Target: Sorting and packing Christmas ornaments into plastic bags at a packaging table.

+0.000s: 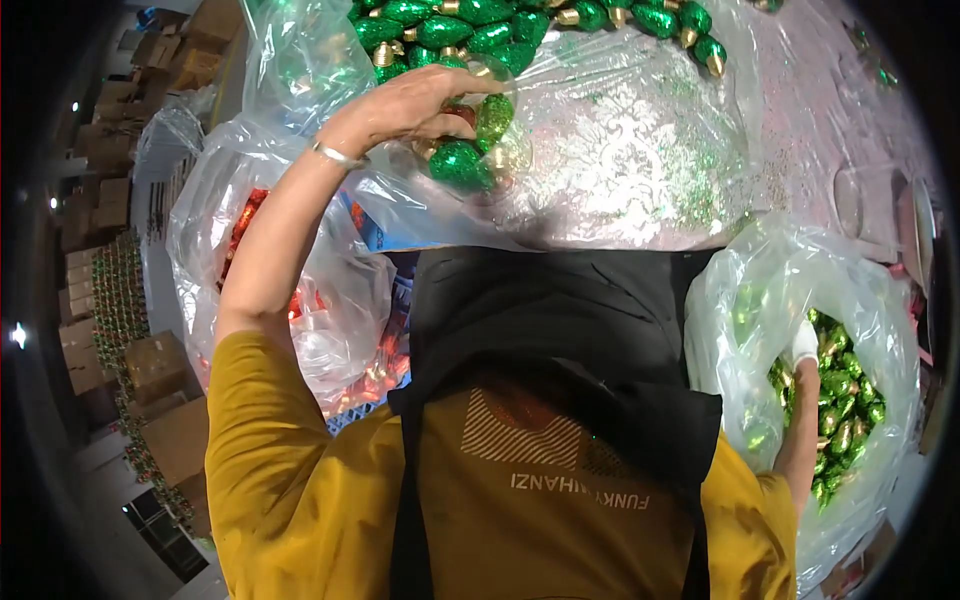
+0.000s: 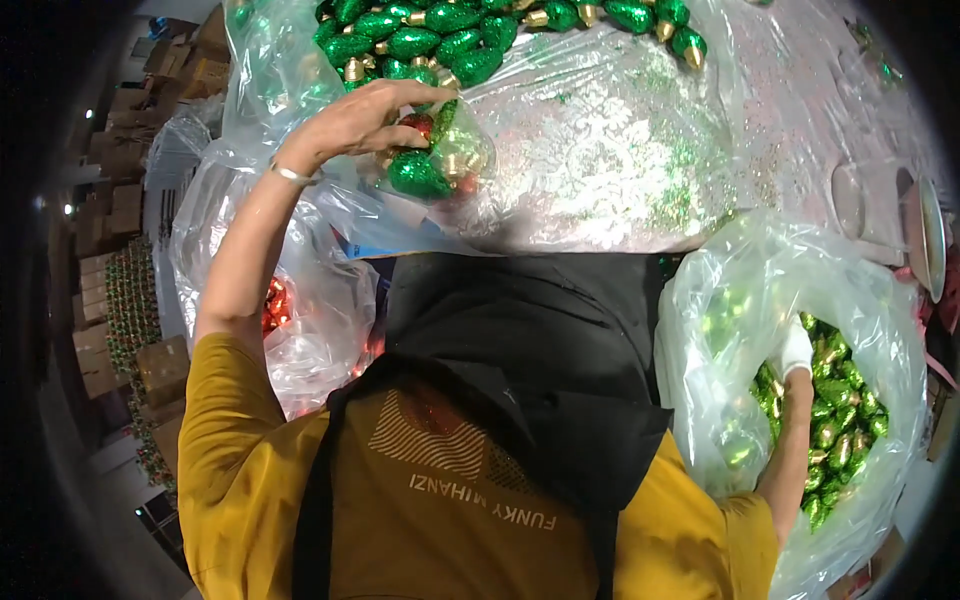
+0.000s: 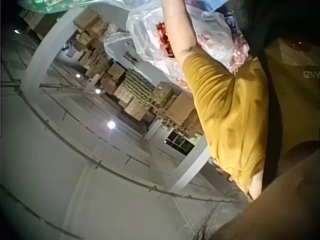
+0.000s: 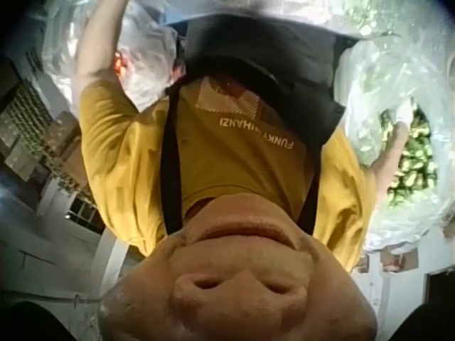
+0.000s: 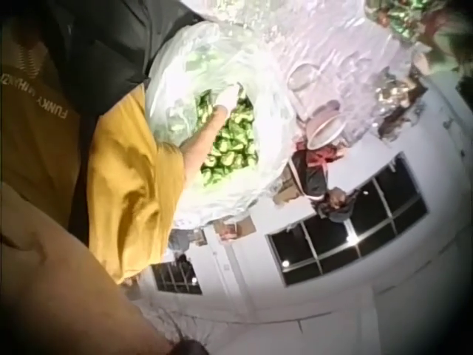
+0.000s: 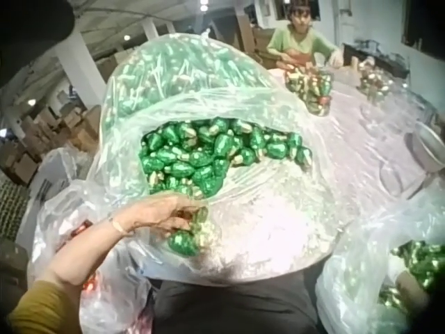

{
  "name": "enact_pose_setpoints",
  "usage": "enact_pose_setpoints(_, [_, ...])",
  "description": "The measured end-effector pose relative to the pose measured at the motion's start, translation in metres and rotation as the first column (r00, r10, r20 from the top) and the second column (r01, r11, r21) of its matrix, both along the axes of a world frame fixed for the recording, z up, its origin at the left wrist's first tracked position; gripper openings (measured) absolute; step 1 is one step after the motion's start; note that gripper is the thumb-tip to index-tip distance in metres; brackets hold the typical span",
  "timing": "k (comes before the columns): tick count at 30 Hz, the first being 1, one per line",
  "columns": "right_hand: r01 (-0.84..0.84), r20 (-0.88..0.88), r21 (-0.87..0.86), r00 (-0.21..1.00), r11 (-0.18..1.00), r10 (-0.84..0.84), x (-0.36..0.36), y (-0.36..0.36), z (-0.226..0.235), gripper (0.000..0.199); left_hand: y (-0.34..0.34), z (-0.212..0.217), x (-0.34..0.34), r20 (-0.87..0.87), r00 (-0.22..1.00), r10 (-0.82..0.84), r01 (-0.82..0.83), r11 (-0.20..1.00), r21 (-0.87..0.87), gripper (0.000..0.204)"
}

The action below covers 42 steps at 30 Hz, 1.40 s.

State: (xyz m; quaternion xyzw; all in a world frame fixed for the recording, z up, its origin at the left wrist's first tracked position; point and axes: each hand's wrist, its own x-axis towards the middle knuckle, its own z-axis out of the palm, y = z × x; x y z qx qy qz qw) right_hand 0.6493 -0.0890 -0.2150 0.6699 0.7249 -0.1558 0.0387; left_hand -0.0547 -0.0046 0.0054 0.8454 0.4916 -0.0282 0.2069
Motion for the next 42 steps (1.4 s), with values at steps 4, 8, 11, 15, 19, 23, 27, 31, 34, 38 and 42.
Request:
enact_pose_setpoints(4, [0.468,-0.301,-0.285,0.785,0.836,-0.542,-0.059,0.007,0.157,0.037,-0.044,0.060,-0.032,0.370,0.915,0.160,-0.272,0.923,0.271,0.043])
enact_pose_setpoints(8, [0.333,-0.908,-0.417,-0.191,0.846,-0.372,-0.062,-0.008,0.208,0.035,-0.131,0.037,-0.143,0.700,0.488,0.522,-0.863,0.411,0.294,0.032])
enact_pose_setpoints(11, [0.238,-0.926,-0.356,-0.222,0.904,-0.306,-0.117,0.039,0.188,0.041,-0.235,-0.053,-0.249,0.475,0.289,0.831,-0.938,0.145,0.316,0.029])
enact_pose_setpoints(15, [-0.048,-0.918,-0.326,0.254,0.944,-0.305,-0.289,0.151,0.209,0.022,-0.342,-0.166,-0.272,-0.249,0.400,0.882,-0.879,0.446,0.170,0.025])
enact_pose_setpoints(19, [-0.416,-0.107,0.316,0.877,0.852,0.468,-0.427,0.240,0.177,0.035,-0.350,-0.199,-0.281,-0.090,0.413,0.906,-0.910,0.415,0.007,0.040])
enact_pose_setpoints(23, [-0.394,0.040,0.264,0.916,0.881,0.398,-0.491,0.288,0.144,0.035,-0.321,-0.147,-0.265,0.176,-0.294,0.939,-0.803,-0.143,-0.578,0.051])
enact_pose_setpoints(27, [-0.410,0.285,0.208,0.894,0.888,0.346,-0.528,0.292,0.131,0.033,-0.346,-0.172,-0.273,0.215,-0.320,0.922,-0.828,-0.162,-0.537,0.033])
enact_pose_setpoints(31, [-0.466,0.293,0.085,0.856,0.880,0.425,-0.514,0.283,0.135,0.033,-0.362,-0.221,-0.312,0.275,0.097,0.956,-0.949,0.172,-0.264,0.031])
enact_pose_setpoints(34, [-0.454,0.302,0.258,0.877,0.853,0.375,-0.482,0.270,0.126,0.034,-0.343,-0.196,-0.307,0.020,0.226,0.974,-0.973,0.227,-0.041,0.035])
enact_pose_setpoints(38, [-0.399,0.280,0.231,0.901,0.887,0.332,-0.475,0.265,0.128,0.039,-0.351,-0.114,-0.310,-0.041,0.183,0.982,-0.916,0.185,0.356,0.050])
enact_pose_setpoints(42, [-0.229,-0.138,0.356,0.946,0.906,0.294,-0.469,0.237,0.162,0.045,-0.243,0.029,-0.150,0.458,0.378,0.804,-0.909,0.229,0.348,0.056])
